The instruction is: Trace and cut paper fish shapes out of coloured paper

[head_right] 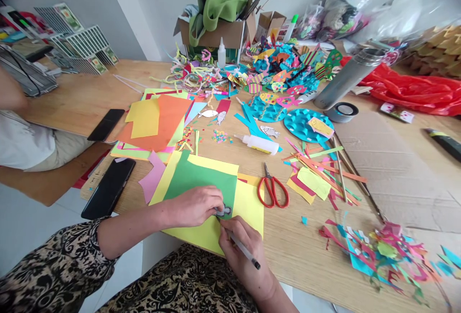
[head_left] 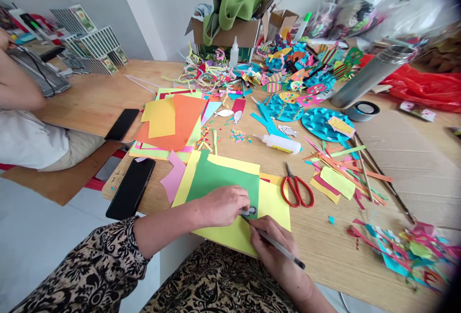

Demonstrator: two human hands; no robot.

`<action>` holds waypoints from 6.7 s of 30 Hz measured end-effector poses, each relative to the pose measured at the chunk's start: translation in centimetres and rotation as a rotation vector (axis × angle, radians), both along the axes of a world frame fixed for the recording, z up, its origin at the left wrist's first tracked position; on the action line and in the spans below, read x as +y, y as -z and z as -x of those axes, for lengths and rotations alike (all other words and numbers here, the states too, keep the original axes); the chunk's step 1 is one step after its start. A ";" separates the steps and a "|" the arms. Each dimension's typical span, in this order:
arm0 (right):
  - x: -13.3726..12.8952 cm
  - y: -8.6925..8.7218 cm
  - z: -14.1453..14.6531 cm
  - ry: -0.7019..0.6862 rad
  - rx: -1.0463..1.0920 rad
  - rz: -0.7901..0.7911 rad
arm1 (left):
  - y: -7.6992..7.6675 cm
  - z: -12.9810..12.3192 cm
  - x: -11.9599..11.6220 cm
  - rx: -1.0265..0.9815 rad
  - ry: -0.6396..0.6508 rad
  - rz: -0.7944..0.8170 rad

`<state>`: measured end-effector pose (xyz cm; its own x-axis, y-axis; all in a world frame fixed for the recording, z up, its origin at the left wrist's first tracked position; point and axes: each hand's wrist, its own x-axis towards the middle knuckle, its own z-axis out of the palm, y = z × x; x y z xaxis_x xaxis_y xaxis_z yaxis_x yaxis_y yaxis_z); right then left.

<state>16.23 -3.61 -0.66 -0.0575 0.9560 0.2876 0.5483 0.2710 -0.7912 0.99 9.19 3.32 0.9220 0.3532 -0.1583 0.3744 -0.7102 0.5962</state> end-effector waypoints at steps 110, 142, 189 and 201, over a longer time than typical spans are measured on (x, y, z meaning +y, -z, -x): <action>-0.1 -0.7 -0.2 0.216 0.006 -0.011 | 0.4 -0.7 -2.5 0.000 -0.151 -0.276; 1.1 0.1 -1.4 0.065 -0.321 -0.110 | 1.6 6.3 -6.1 -0.439 -0.686 -0.407; 3.6 -3.6 -16.4 0.687 0.048 -0.253 | 6.6 5.9 -7.2 -0.515 -0.682 -0.695; 6.5 -3.8 -20.2 0.639 0.099 -0.142 | 6.6 5.8 -7.0 -0.564 -0.675 -0.797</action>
